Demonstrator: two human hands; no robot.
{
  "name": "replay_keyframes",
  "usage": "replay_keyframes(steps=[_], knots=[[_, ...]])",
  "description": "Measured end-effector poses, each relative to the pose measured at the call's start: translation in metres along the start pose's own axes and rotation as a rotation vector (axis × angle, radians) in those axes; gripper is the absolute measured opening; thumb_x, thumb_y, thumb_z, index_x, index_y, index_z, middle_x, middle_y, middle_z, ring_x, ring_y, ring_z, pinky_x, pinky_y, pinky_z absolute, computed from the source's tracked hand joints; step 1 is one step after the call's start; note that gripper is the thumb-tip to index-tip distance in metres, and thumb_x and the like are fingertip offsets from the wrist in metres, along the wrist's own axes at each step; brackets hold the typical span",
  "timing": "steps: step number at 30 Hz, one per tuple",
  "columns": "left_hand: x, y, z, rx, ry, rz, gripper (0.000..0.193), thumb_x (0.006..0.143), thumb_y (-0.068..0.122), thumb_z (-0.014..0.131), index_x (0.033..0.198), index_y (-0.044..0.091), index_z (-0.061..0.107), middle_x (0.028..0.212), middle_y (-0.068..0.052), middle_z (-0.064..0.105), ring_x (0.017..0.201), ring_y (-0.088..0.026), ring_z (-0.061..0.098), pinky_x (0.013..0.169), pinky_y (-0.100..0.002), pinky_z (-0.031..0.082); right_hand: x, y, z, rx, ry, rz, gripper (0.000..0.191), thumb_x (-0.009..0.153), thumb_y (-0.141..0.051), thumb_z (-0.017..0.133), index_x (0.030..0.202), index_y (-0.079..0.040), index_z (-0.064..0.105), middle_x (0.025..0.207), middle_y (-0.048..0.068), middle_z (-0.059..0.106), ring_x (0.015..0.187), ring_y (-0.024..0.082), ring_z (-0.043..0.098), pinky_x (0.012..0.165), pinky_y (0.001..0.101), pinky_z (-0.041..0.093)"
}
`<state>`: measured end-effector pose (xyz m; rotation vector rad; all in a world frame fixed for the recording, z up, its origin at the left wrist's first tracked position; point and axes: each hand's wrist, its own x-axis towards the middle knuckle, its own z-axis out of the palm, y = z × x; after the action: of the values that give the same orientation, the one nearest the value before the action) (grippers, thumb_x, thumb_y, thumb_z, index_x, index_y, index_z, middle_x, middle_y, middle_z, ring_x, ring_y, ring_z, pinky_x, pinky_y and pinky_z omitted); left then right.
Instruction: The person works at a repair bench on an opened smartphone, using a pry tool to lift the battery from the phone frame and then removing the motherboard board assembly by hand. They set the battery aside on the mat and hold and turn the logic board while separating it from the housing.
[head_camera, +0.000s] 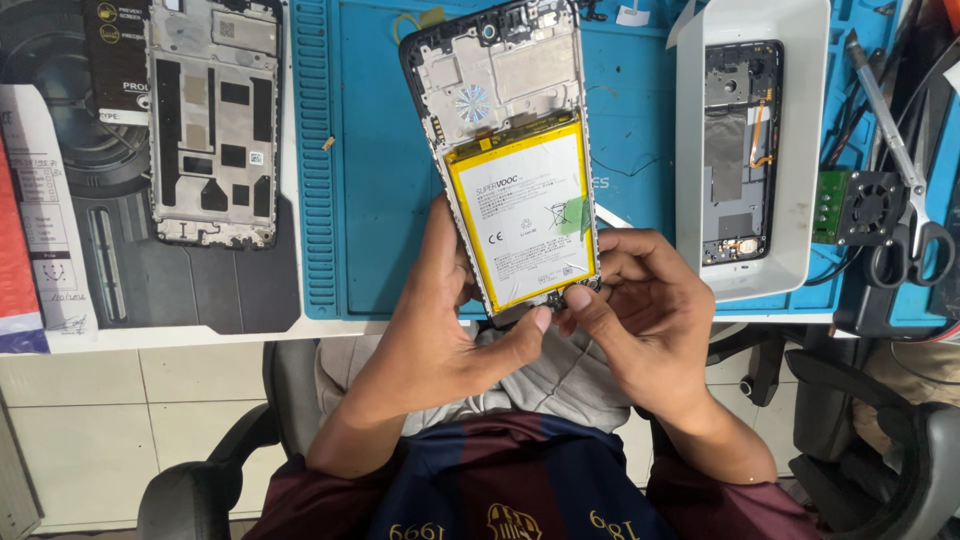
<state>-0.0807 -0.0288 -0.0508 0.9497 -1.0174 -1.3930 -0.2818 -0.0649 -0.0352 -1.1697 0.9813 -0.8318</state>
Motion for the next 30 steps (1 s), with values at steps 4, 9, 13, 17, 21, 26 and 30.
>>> replay_keyframes(steps=[4,9,13,17,21,26,30], knots=[[0.001,-0.002,0.004,0.029,0.039,0.021,0.087,0.093,-0.004,0.076,0.16,0.001,0.02,0.141,-0.014,0.054,0.133,-0.018,0.058,0.116,-0.036,0.053,-0.002,0.002,0.003,-0.017,0.016,-0.023,0.035,0.1,0.007,0.064,0.132,0.009,0.05,0.105,0.015,0.072,0.085,0.013,0.069,0.071,0.0266,0.06],[0.001,-0.006,0.009,0.018,0.067,0.02,0.078,0.093,-0.001,0.076,0.153,0.001,0.026,0.139,-0.012,0.053,0.134,-0.018,0.058,0.114,-0.035,0.054,-0.004,0.005,0.004,-0.045,0.047,-0.029,0.034,0.101,0.006,0.064,0.132,0.009,0.05,0.104,0.015,0.072,0.087,0.012,0.069,0.072,0.0263,0.06],[0.002,-0.008,0.012,0.047,0.091,0.032,0.077,0.093,0.0,0.076,0.152,0.0,0.027,0.134,-0.012,0.055,0.129,-0.016,0.06,0.112,-0.034,0.055,-0.005,0.007,0.005,-0.036,0.052,-0.055,0.033,0.102,0.006,0.064,0.132,0.009,0.05,0.107,0.014,0.071,0.09,0.011,0.068,0.074,0.0254,0.058],[0.002,-0.008,0.014,0.045,0.133,0.03,0.072,0.092,-0.001,0.077,0.146,0.0,0.03,0.132,-0.012,0.057,0.125,-0.016,0.063,0.106,-0.032,0.057,-0.007,0.01,0.006,0.005,0.027,-0.061,0.034,0.103,0.008,0.064,0.134,0.009,0.05,0.109,0.015,0.07,0.093,0.013,0.067,0.078,0.0264,0.059],[0.001,-0.007,0.014,-0.046,0.139,0.019,0.076,0.091,0.0,0.076,0.15,0.001,0.028,0.136,-0.011,0.06,0.125,-0.016,0.065,0.11,-0.033,0.058,-0.008,0.011,0.004,-0.006,0.021,-0.087,0.037,0.1,0.009,0.063,0.134,0.011,0.05,0.114,0.017,0.069,0.102,0.016,0.069,0.088,0.0291,0.061],[-0.001,-0.009,0.015,-0.011,0.152,0.042,0.077,0.091,-0.001,0.078,0.15,0.001,0.029,0.129,-0.011,0.059,0.122,-0.015,0.065,0.108,-0.032,0.058,-0.009,0.017,0.005,-0.001,0.036,-0.106,0.036,0.1,0.01,0.064,0.134,0.012,0.052,0.114,0.016,0.068,0.104,0.016,0.067,0.09,0.0282,0.058],[-0.003,-0.012,0.019,-0.024,0.158,0.068,0.079,0.09,-0.002,0.078,0.15,0.001,0.027,0.134,-0.01,0.056,0.122,-0.014,0.062,0.108,-0.032,0.058,-0.012,0.019,0.006,-0.003,0.042,-0.135,0.033,0.102,0.009,0.064,0.133,0.011,0.053,0.112,0.013,0.068,0.103,0.013,0.065,0.092,0.0268,0.056]])
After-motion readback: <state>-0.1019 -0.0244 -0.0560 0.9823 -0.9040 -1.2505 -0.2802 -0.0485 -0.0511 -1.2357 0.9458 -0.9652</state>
